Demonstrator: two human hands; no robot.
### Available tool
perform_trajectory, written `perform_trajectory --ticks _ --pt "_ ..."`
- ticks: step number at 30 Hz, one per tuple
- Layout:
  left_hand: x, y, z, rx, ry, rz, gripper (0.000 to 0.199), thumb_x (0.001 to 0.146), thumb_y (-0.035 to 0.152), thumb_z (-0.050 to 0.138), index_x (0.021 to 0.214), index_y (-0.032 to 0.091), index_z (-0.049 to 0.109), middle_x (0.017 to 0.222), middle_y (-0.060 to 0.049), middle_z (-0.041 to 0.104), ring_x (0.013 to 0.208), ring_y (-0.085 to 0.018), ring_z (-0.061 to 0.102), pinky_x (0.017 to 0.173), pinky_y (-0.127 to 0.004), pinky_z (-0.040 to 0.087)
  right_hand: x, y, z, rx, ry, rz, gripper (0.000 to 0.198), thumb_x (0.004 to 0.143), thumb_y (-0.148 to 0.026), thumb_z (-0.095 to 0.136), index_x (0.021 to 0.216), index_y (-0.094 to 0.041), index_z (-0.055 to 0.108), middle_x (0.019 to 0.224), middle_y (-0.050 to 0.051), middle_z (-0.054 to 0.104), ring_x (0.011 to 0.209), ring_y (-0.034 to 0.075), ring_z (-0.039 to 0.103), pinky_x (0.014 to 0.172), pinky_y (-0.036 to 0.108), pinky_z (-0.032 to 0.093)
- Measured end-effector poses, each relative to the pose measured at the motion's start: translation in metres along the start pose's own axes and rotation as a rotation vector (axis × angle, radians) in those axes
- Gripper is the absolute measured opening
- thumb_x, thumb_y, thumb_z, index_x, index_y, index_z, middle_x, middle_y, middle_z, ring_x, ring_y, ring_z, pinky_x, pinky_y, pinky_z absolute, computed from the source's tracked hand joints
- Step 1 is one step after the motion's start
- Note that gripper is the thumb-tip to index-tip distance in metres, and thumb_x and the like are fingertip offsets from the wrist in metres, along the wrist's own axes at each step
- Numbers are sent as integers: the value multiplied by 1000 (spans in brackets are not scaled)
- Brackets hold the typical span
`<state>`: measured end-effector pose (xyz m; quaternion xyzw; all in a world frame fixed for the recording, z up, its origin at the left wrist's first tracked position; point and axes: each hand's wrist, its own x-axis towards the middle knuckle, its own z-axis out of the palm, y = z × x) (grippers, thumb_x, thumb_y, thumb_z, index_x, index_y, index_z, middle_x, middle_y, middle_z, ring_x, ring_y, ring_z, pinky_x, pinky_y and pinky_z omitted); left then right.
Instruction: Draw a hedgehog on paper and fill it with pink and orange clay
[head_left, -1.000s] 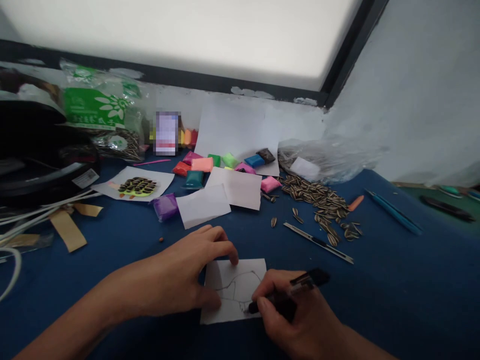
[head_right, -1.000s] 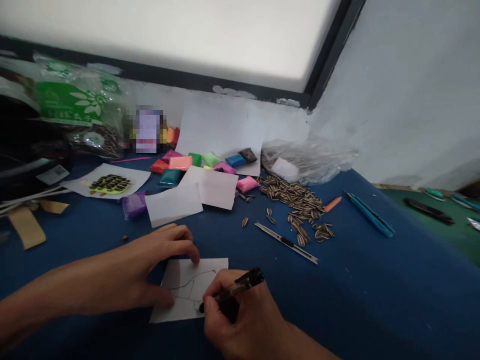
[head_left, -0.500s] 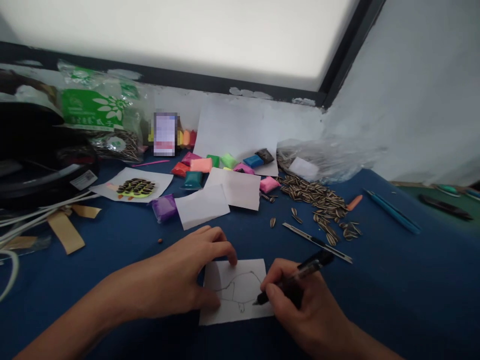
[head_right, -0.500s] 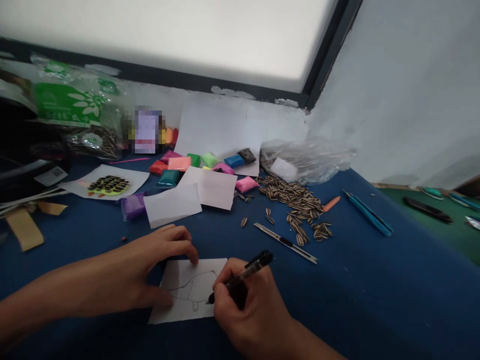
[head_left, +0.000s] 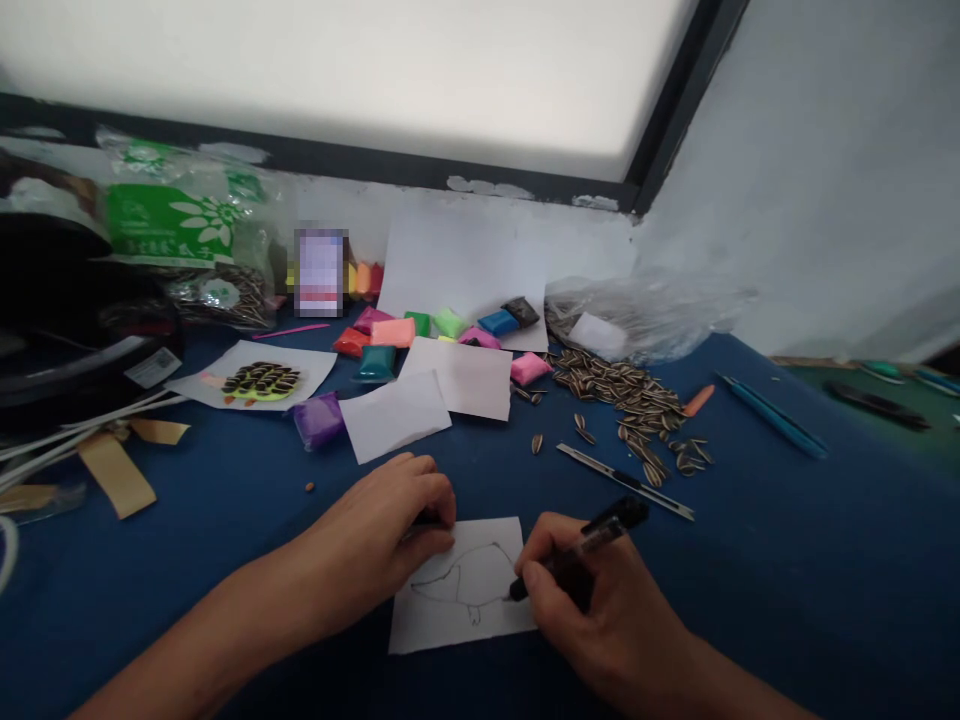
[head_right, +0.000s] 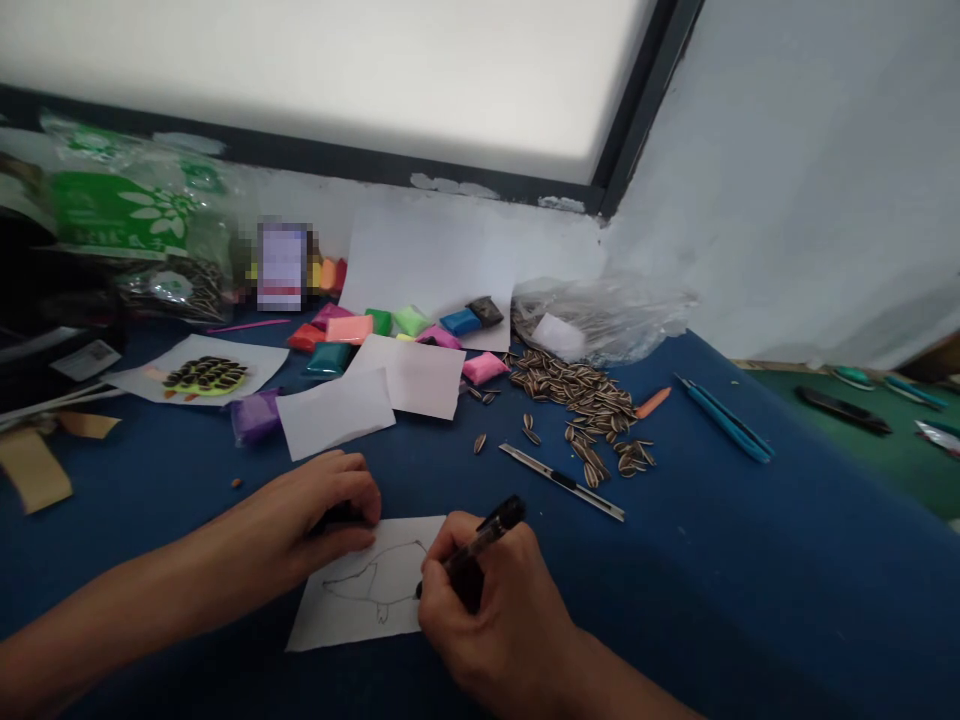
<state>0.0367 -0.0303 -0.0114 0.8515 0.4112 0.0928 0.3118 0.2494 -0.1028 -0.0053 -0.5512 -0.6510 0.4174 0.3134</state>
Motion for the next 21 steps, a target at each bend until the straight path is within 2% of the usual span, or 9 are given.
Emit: perform_trajectory --ticks 3,9,11,15,21 --pt "0 2 0 -4 0 -5 9 89 23 54 82 22 60 90 -2 62 88 -22 56 74 -34 46 0 2 1 -21 14 -9 14 80 -23 52 67 -20 52 50 -7 41 43 9 39 42 21 27" --pt "-3 3 -4 -10 -16 -19 2 88 24 60 88 23 58 95 -2 60 90 -23 56 75 -35 45 -1 5 1 -53 7 -44 13 80 -22 52 68 -19 55 51 -5 48 44 10 43 43 20 31" --pt "-6 5 -8 -28 -67 -52 12 85 28 67 94 24 59 100 -2 59 93 -24 55 76 -35 45 -1 5 1 -54 -1 -53 14 81 -22 52 68 -19 56 52 -5 48 44 9 43 43 21 31" --pt "-11 6 -13 -38 -136 -108 37 68 29 81 98 27 58 104 0 55 94 -25 53 72 -32 43 0 5 1 -58 4 -81 14 81 -20 52 68 -18 57 53 -4 49 45 9 44 44 21 32" --pt "-10 6 -11 -24 -136 -110 38 66 26 79 96 27 57 103 0 54 95 -26 51 71 -32 41 1 3 1 -70 1 -54 15 81 -21 51 67 -18 57 53 -4 49 46 10 45 44 21 33"
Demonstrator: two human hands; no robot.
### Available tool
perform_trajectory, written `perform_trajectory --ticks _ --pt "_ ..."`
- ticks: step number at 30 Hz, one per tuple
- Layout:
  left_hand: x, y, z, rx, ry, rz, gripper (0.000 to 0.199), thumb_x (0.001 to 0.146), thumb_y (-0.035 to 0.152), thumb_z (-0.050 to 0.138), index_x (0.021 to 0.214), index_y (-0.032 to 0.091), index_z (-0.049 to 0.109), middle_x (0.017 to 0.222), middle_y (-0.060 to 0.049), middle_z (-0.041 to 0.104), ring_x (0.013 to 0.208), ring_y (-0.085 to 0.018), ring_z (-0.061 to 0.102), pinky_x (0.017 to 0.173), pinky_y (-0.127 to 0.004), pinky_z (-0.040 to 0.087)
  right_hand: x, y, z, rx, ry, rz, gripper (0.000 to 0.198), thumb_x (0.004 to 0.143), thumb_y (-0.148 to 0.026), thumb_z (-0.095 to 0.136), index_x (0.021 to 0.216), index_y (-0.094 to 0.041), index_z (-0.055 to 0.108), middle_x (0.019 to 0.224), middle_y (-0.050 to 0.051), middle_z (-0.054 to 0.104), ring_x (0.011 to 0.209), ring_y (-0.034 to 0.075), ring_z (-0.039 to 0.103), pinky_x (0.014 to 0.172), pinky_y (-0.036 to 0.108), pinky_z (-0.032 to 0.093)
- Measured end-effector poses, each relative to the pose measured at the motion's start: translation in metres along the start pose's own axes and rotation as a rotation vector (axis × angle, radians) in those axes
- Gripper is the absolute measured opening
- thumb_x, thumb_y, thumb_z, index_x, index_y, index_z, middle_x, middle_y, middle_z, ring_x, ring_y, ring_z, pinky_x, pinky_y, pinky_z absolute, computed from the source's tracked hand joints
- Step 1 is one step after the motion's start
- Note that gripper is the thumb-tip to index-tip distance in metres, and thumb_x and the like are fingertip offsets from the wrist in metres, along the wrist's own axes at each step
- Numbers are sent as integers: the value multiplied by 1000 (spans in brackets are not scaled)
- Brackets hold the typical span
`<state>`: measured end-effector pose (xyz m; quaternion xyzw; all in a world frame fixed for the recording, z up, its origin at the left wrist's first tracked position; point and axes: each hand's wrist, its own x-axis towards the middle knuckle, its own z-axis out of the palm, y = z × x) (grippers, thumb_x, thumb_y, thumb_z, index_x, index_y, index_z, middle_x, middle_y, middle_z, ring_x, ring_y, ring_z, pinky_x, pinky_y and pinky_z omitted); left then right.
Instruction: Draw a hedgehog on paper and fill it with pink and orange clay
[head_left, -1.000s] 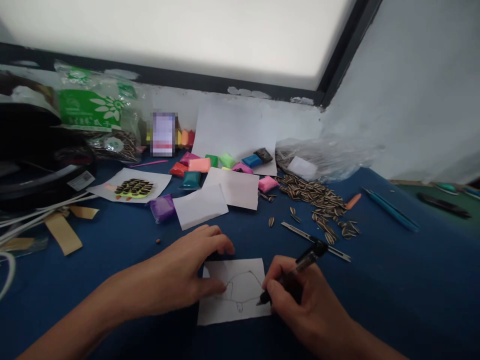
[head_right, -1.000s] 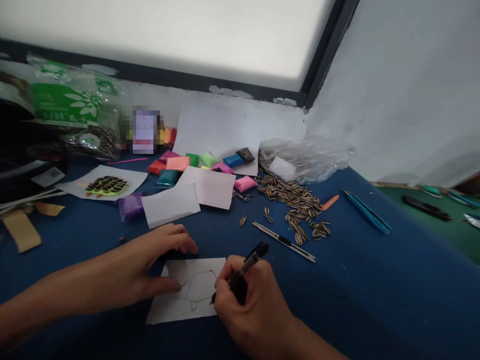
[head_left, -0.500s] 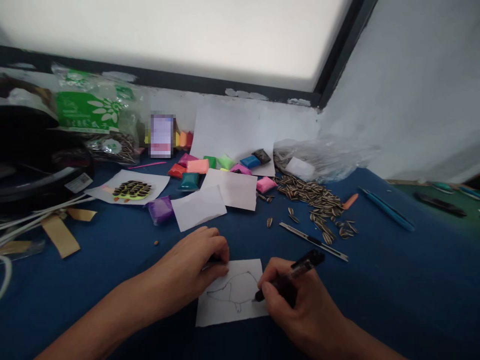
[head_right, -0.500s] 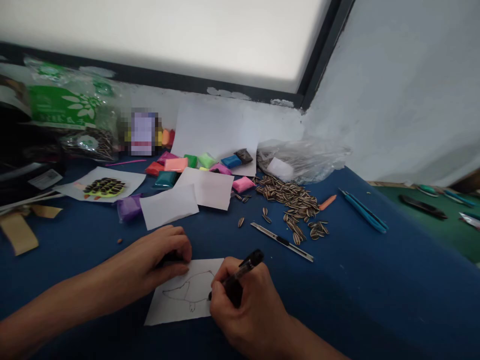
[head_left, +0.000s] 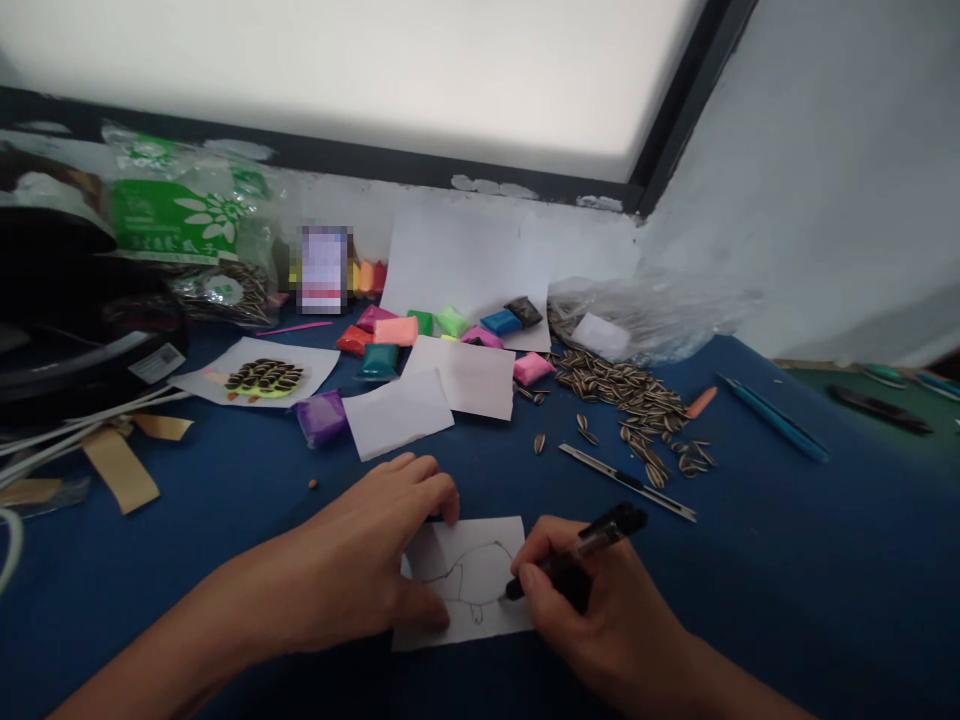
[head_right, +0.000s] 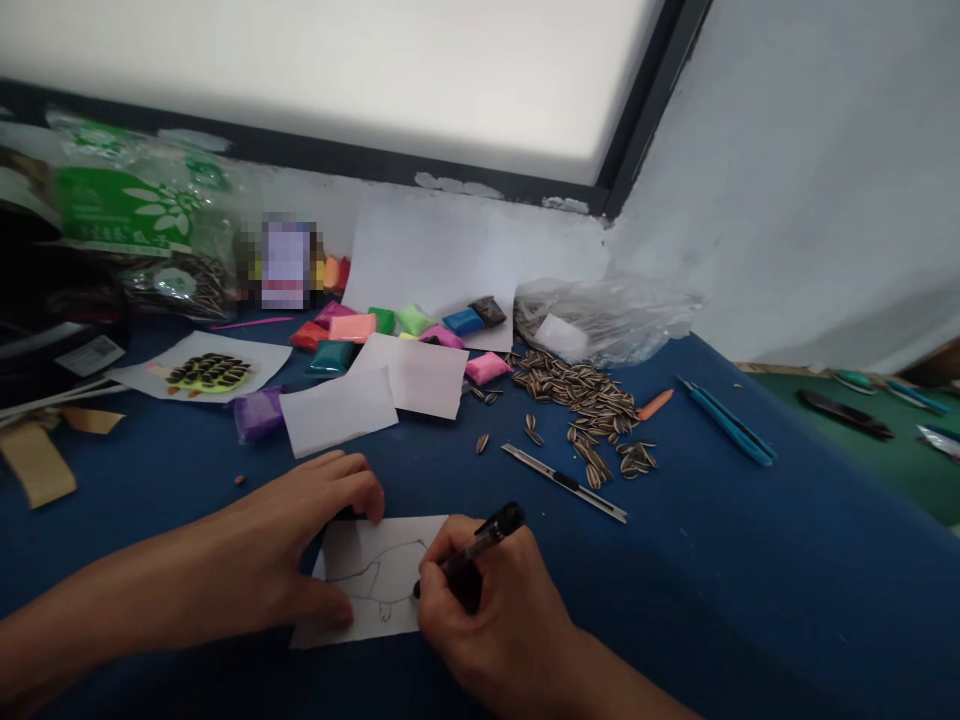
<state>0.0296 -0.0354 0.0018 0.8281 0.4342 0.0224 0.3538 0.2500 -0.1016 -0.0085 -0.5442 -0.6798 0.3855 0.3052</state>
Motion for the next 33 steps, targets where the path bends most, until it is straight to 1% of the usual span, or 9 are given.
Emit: perform_trajectory --ticks 8,20,28,33 --pt "0 2 0 12 -4 -14 39 65 27 80 96 27 57 103 0 54 94 -26 51 71 -32 42 0 -4 -2 34 -53 44 13 78 -21 51 66 -19 55 51 -5 45 44 9 41 42 20 30" --pt "1 2 -1 -1 -1 -25 41 63 30 82 96 28 58 104 1 55 95 -25 53 71 -32 43 0 -5 -3 26 -76 61 13 79 -22 52 66 -19 55 50 -5 44 44 9 40 42 21 29" --pt "0 0 -1 11 0 -14 41 64 29 81 97 28 58 104 1 55 95 -25 53 70 -32 43 0 -1 -4 40 -59 57 14 79 -21 52 66 -18 55 52 -4 47 45 9 43 43 21 31" --pt "1 -1 0 14 0 -23 41 63 32 83 96 28 58 104 1 56 95 -25 53 70 -32 44 1 0 -3 46 -61 66 14 79 -22 52 66 -19 55 51 -5 46 44 9 41 42 21 29"
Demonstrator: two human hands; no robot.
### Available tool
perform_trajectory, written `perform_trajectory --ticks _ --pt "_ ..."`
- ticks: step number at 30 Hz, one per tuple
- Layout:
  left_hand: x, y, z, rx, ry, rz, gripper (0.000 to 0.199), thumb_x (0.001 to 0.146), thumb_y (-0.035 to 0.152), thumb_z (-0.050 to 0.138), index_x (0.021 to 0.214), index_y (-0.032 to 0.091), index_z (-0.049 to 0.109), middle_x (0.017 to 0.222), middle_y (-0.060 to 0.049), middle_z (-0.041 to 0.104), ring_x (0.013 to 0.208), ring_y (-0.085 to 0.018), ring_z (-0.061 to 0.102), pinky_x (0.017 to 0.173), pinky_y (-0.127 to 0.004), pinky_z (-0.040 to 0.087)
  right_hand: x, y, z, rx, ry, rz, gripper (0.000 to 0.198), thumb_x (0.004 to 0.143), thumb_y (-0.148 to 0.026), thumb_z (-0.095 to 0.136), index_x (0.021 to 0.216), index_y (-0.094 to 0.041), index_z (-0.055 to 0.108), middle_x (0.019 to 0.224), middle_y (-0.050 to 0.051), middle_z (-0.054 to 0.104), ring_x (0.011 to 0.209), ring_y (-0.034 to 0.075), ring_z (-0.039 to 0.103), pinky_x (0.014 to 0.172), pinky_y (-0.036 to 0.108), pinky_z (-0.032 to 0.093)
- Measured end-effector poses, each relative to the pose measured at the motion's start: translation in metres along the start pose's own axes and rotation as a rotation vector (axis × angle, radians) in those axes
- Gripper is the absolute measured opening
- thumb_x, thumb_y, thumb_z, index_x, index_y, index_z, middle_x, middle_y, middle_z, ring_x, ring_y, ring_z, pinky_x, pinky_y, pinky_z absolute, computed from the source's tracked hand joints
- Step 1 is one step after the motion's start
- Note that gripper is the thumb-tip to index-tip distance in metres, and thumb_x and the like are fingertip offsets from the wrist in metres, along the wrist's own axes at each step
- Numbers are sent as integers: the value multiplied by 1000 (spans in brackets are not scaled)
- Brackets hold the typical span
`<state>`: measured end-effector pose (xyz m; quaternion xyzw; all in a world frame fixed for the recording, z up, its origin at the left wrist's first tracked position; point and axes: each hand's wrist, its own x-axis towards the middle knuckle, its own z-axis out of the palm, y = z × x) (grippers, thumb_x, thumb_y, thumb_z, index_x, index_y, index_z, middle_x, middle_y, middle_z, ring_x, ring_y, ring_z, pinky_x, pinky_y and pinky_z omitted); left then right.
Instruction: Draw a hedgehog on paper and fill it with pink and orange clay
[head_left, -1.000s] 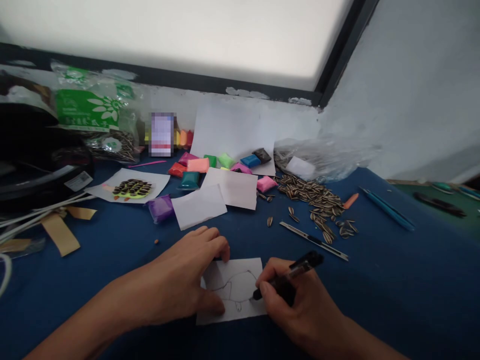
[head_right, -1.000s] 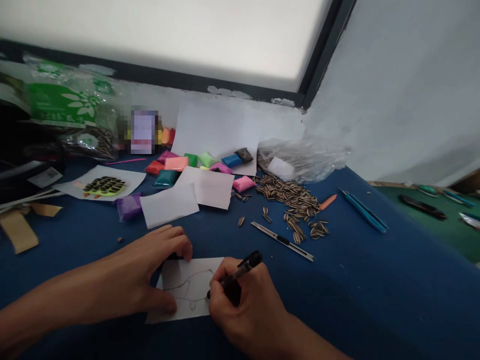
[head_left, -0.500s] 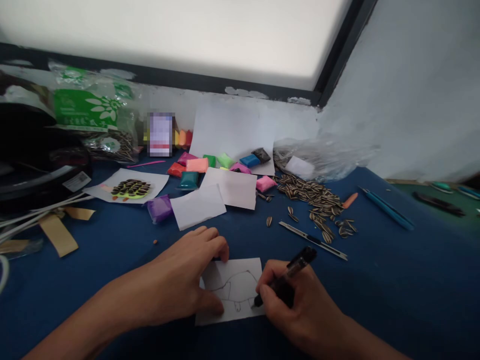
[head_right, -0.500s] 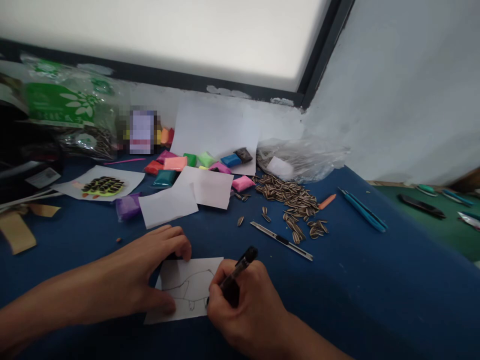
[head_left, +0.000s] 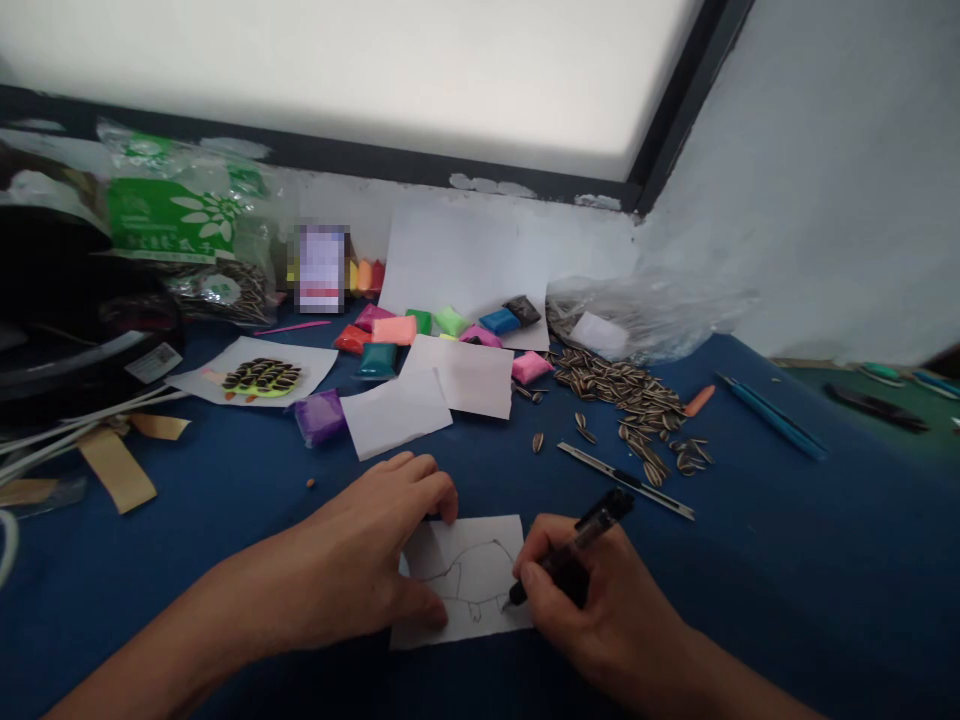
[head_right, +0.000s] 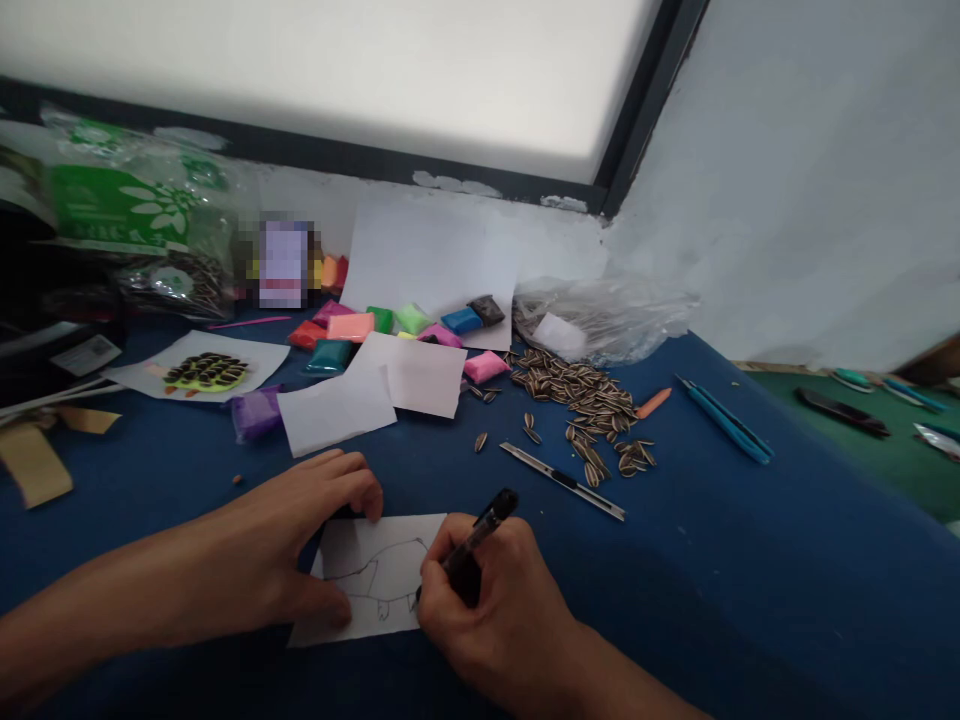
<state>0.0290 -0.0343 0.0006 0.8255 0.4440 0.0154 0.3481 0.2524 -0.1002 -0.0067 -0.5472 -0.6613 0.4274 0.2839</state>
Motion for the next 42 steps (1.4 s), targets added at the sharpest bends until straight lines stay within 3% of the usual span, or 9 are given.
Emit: perform_trajectory --ticks 13,42 --pt "-1 1 -1 -6 -5 7 40 64 31 82 96 28 58 103 1 55 94 -25 52 69 -31 43 1 -2 -1 -4 -29 6 14 79 -21 52 66 -19 54 51 -6 44 44 9 41 42 21 29" --pt "-2 3 -2 -11 -17 -6 40 66 31 81 98 28 58 106 0 55 96 -26 52 71 -32 44 1 3 -7 8 66 -6 16 84 -24 52 68 -20 52 52 -6 44 45 10 40 43 22 29"
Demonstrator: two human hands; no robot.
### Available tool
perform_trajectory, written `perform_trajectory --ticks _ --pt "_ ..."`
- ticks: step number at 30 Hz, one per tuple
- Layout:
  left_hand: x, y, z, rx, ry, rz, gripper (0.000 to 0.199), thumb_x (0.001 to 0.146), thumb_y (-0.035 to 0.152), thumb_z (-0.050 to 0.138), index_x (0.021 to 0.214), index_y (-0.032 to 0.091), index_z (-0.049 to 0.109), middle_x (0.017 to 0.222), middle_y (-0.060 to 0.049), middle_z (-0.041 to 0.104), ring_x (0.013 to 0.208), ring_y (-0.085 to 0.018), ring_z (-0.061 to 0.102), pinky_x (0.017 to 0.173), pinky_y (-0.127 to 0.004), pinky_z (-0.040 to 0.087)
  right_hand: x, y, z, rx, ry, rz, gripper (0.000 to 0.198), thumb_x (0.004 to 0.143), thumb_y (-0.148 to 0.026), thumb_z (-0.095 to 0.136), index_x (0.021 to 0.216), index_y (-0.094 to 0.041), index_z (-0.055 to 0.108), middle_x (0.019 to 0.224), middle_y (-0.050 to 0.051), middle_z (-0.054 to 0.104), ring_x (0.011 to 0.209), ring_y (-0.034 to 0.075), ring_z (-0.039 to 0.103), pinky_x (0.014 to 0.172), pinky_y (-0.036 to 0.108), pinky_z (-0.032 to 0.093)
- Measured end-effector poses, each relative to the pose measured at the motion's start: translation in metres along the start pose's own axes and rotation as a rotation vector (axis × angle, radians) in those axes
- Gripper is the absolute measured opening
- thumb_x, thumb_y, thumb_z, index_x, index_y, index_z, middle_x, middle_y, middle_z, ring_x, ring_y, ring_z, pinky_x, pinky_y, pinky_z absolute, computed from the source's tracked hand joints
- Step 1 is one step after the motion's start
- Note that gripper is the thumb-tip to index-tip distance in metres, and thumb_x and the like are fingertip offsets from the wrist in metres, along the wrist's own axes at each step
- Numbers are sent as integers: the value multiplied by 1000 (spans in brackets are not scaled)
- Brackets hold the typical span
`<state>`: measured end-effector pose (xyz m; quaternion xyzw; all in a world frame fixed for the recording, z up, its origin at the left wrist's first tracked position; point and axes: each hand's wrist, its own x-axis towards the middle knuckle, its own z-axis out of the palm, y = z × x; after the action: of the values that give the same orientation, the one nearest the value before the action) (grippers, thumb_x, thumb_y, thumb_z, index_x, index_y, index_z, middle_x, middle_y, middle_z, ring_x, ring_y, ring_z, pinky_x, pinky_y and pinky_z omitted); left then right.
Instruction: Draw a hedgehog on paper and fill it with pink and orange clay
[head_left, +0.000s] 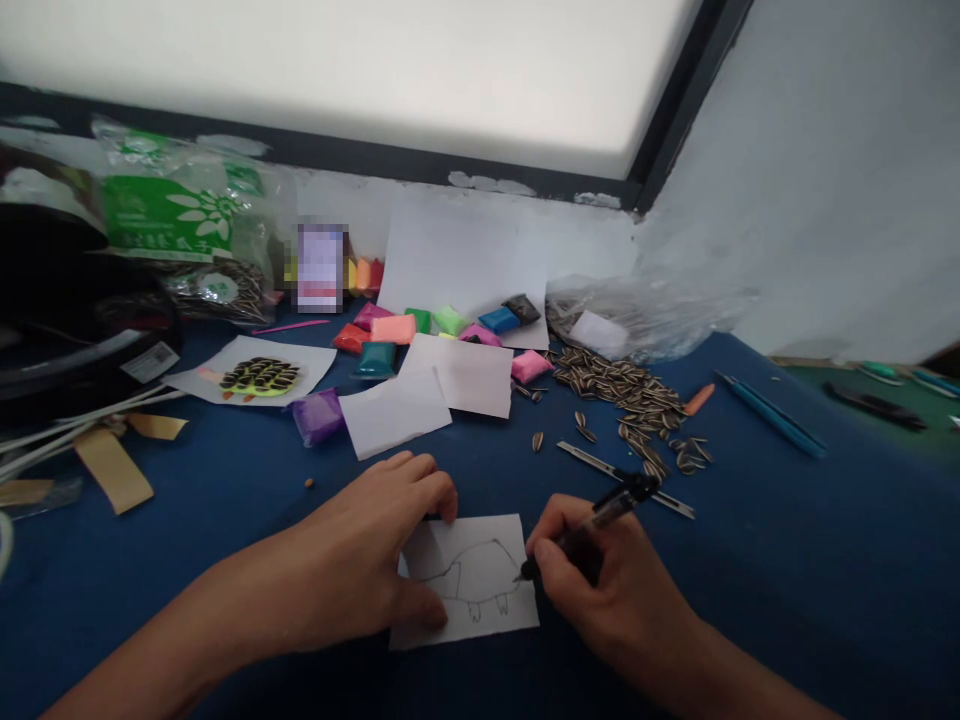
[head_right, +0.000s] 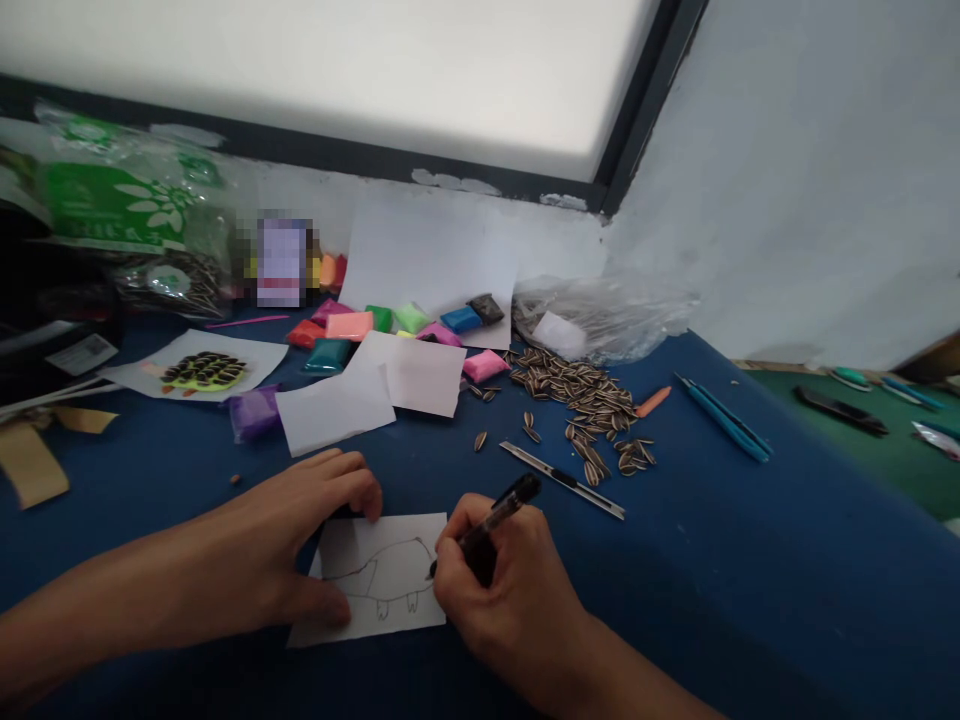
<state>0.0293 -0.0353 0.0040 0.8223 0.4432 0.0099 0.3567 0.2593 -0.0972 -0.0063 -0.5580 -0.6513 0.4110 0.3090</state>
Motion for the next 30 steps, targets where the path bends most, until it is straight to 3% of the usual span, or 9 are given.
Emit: perform_trajectory --ticks 30 --pt "-1 -3 1 3 9 25 39 66 32 80 99 29 58 106 -1 56 97 -26 55 71 -31 45 3 3 -3 -38 27 -6 18 82 -19 53 66 -21 48 52 -8 41 45 8 38 42 21 27"
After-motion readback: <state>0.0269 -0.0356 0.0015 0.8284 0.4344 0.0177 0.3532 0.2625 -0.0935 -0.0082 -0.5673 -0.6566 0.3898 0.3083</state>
